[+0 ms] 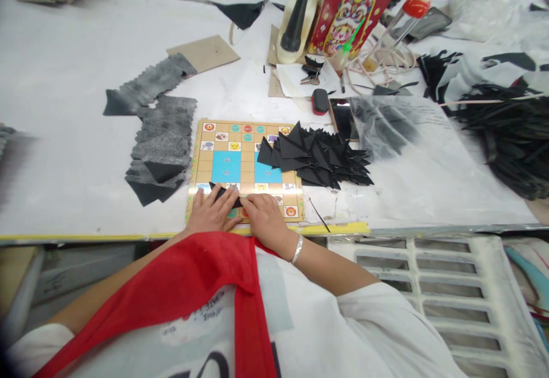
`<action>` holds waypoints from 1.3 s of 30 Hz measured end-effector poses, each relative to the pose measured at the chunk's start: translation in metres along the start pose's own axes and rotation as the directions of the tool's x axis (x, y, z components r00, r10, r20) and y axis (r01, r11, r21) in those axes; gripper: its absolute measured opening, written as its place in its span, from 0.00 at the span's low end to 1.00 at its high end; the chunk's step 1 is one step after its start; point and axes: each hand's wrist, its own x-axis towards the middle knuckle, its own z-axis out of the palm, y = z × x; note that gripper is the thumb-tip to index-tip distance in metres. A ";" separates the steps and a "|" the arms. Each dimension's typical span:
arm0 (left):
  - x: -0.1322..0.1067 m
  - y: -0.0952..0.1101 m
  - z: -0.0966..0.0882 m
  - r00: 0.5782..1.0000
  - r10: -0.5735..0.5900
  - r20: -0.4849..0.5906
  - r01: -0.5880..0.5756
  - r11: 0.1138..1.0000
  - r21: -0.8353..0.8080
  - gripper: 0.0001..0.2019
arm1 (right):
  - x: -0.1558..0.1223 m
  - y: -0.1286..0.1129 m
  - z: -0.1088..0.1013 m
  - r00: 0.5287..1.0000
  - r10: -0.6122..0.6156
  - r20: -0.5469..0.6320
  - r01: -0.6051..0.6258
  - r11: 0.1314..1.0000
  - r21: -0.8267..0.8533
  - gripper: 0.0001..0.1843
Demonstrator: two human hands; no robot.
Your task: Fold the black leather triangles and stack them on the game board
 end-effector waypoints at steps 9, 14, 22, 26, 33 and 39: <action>-0.002 -0.024 -0.009 0.999 -0.021 -0.028 0.021 1.000 0.010 0.34 | -0.001 -0.003 -0.001 0.991 -0.092 0.098 0.111 0.972 -0.207 0.19; -0.005 -0.032 -0.020 0.987 -0.064 -0.148 0.075 0.995 0.067 0.34 | 0.003 -0.009 -0.006 0.987 -0.107 0.120 0.133 0.965 -0.228 0.18; 0.000 -0.011 -0.003 0.990 0.127 -0.067 -0.123 0.991 0.055 0.26 | 0.016 0.002 -0.008 0.995 -0.002 0.097 0.013 0.993 -0.118 0.18; -0.002 -0.012 -0.002 0.989 0.117 -0.096 -0.112 0.992 0.051 0.26 | 0.021 -0.003 -0.001 0.992 -0.049 0.118 0.074 0.974 -0.214 0.18; -0.004 -0.006 -0.003 0.992 0.058 -0.109 -0.054 0.998 0.038 0.27 | -0.012 -0.011 -0.004 0.991 -0.074 0.110 0.105 0.941 -0.320 0.19; -0.006 0.000 -0.003 0.992 0.043 -0.115 -0.039 0.999 0.036 0.29 | -0.016 -0.005 -0.010 0.992 0.114 -0.058 -0.118 0.989 -0.084 0.13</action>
